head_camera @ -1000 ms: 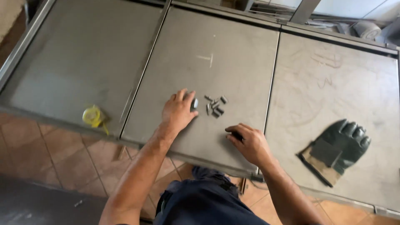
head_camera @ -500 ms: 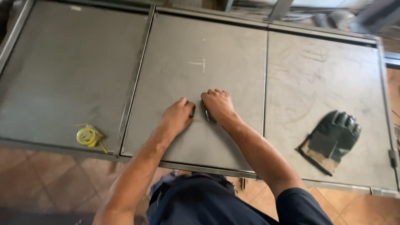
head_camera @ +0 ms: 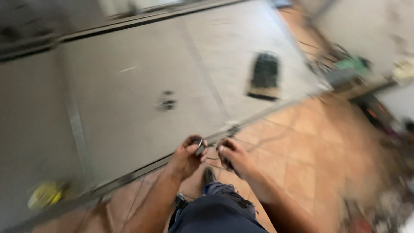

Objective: Assemble small metal components using a hammer and pliers on a workbench

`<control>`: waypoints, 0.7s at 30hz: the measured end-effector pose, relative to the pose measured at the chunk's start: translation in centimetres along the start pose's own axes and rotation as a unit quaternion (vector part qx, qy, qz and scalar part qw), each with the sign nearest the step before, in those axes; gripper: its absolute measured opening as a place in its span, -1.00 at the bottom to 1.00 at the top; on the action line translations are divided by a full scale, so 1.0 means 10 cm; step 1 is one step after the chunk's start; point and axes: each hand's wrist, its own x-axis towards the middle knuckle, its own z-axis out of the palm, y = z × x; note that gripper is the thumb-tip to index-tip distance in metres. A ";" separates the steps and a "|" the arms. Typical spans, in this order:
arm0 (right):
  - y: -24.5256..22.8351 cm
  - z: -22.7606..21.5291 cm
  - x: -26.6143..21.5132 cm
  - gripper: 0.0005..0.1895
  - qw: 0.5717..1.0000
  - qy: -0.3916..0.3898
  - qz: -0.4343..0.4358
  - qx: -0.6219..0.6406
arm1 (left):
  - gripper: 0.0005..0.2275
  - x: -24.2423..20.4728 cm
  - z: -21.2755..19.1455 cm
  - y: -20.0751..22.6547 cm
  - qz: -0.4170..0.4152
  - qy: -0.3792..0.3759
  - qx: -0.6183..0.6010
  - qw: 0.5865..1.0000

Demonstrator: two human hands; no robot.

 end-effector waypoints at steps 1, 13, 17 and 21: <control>-0.15 -0.12 -0.29 -0.88 0.999 0.030 -0.012 0.010 | -0.75 -0.01 0.11 -0.26 -0.029 -0.017 0.003 0.999; -0.20 -2.42 -1.75 -0.83 0.987 0.147 -0.067 -0.015 | -0.70 0.72 1.57 -2.64 -0.283 -0.016 0.257 0.924; -0.25 -3.41 -1.88 -0.67 0.962 0.257 -0.055 0.071 | -0.84 1.29 1.74 -3.51 -0.279 -0.036 0.179 0.943; -0.49 -4.09 -2.15 -0.62 0.904 0.336 -0.086 0.249 | -0.79 1.64 2.10 -4.05 -0.240 -0.033 0.189 0.952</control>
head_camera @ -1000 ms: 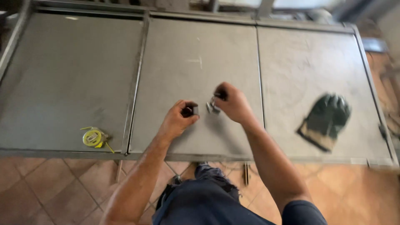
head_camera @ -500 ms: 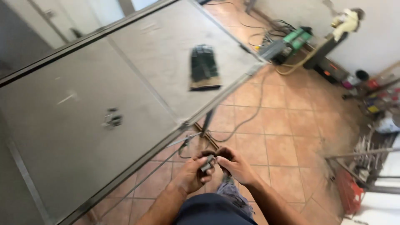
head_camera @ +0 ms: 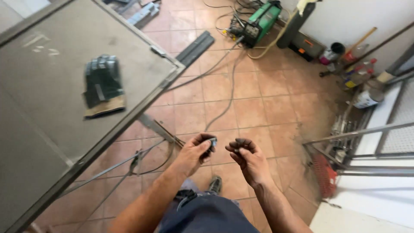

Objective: Assemble small metal components using a hammer and pliers on a workbench

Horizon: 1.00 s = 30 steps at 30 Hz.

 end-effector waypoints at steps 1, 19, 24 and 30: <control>-0.11 -0.09 0.09 -0.62 1.000 0.012 0.002 0.002 | -0.79 0.15 0.13 0.00 -0.012 -0.002 -0.001 1.000; -2.14 -0.84 3.00 -0.82 0.988 -0.053 -0.140 -0.048 | -0.76 3.73 1.53 0.54 0.041 -0.133 0.036 0.990; -2.77 -0.56 3.96 -0.72 0.974 -0.070 -0.178 -0.121 | -0.71 4.54 1.77 1.03 0.071 -0.097 0.038 0.992; -3.28 -0.09 5.61 -0.80 0.954 -0.207 -0.188 -0.110 | -0.75 5.43 1.59 1.45 0.102 -0.020 0.050 0.993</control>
